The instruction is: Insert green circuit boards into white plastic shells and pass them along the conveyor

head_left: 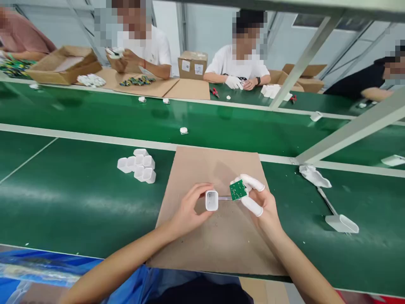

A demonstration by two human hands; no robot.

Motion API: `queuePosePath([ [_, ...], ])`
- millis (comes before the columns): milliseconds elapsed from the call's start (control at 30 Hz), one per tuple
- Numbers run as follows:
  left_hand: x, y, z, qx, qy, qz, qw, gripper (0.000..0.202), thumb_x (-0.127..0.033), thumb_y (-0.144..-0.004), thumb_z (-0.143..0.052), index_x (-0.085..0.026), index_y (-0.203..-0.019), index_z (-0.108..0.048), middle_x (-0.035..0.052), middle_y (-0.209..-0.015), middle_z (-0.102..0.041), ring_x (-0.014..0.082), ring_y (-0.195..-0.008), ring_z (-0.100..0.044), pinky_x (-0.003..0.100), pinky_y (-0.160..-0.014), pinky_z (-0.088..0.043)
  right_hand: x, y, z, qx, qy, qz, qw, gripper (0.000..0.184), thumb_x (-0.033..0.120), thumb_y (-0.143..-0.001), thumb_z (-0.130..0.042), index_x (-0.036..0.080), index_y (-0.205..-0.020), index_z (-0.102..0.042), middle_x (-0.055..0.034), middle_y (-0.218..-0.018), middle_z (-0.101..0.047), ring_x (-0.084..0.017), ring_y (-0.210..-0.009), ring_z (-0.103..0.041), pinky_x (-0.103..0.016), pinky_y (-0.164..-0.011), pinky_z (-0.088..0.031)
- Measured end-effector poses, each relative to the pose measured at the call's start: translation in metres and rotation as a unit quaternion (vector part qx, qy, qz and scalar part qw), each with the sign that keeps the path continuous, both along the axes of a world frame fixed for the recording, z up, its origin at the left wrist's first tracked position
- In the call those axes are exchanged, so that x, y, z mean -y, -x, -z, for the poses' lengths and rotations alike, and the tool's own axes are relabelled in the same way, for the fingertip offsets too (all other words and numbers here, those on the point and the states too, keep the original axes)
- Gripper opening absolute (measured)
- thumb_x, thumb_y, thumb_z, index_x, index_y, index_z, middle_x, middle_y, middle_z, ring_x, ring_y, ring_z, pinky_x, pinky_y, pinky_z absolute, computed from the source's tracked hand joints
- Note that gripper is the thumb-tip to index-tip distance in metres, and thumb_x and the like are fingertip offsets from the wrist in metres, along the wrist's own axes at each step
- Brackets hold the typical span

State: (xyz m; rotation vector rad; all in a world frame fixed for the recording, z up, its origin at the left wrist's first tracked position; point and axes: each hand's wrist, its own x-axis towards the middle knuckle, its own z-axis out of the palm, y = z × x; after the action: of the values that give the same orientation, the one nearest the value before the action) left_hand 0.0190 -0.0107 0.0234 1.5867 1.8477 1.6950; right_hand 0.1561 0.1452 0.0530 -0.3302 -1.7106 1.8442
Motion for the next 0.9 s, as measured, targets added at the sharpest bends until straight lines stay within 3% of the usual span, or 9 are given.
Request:
queuePosePath([
  [100, 0.001, -0.002, -0.003, -0.024, 0.004, 0.019, 1.000, 0.048, -0.015, -0.083, -0.062, -0.022, -0.128, -0.047, 0.0108, -0.118, -0.060, 0.0208, -0.111, -0.060, 0.038, -0.088, -0.056, 0.012, -0.007, 0.000, -0.062, -0.115, -0.019, 0.991, 0.040, 0.024, -0.084, -0.065, 0.030, -0.123, -0.055, -0.0076, -0.121, -0.062, -0.023, -0.109, -0.063, -0.045, -0.093, -0.054],
  [233, 0.003, -0.007, -0.004, -0.037, 0.009, 0.046, 0.998, 0.047, -0.018, -0.086, -0.060, -0.022, -0.130, -0.045, 0.0119, -0.119, -0.061, 0.0222, -0.113, -0.060, 0.041, -0.091, -0.055, 0.026, -0.013, -0.003, -0.105, -0.279, -0.011, 0.955, 0.054, 0.012, -0.080, -0.065, 0.029, -0.129, -0.049, -0.0091, -0.122, -0.062, -0.026, -0.114, -0.060, -0.051, -0.098, -0.051],
  [333, 0.004, -0.010, -0.002, -0.042, 0.015, 0.069, 0.997, 0.048, -0.020, -0.087, -0.060, -0.021, -0.132, -0.044, 0.0127, -0.119, -0.061, 0.0227, -0.114, -0.059, 0.040, -0.091, -0.055, 0.032, -0.013, -0.004, -0.108, -0.356, -0.014, 0.928, 0.055, 0.008, -0.079, -0.064, 0.023, -0.129, -0.048, -0.0107, -0.116, -0.064, -0.025, -0.114, -0.060, -0.051, -0.098, -0.051],
  [500, 0.004, -0.012, -0.002, -0.055, 0.015, 0.077, 0.995, 0.045, -0.022, -0.088, -0.058, -0.019, -0.130, -0.044, 0.0123, -0.115, -0.060, 0.0215, -0.111, -0.060, 0.038, -0.089, -0.056, 0.032, -0.011, -0.001, -0.115, -0.408, -0.014, 0.906, 0.044, 0.009, -0.083, -0.059, 0.015, -0.126, -0.048, -0.0140, -0.110, -0.065, -0.022, -0.112, -0.061, -0.048, -0.100, -0.051],
  [733, 0.003, -0.013, -0.004, -0.063, 0.030, 0.065, 0.995, 0.040, -0.026, -0.090, -0.056, -0.020, -0.129, -0.046, 0.0121, -0.113, -0.062, 0.0234, -0.108, -0.062, 0.039, -0.086, -0.057, 0.033, -0.013, 0.006, -0.099, -0.447, -0.006, 0.889, 0.046, 0.012, -0.084, -0.060, 0.015, -0.127, -0.046, -0.0128, -0.108, -0.066, -0.023, -0.115, -0.060, -0.048, -0.101, -0.052],
  [900, 0.005, -0.012, -0.002, -0.052, 0.042, 0.065, 0.996, 0.042, -0.020, -0.088, -0.056, -0.020, -0.128, -0.046, 0.0121, -0.115, -0.061, 0.0226, -0.110, -0.061, 0.039, -0.088, -0.056, 0.033, -0.010, 0.006, -0.095, -0.460, 0.001, 0.883, 0.044, 0.012, -0.084, -0.060, 0.014, -0.127, -0.047, -0.0124, -0.110, -0.064, -0.022, -0.117, -0.058, -0.046, -0.099, -0.054],
])
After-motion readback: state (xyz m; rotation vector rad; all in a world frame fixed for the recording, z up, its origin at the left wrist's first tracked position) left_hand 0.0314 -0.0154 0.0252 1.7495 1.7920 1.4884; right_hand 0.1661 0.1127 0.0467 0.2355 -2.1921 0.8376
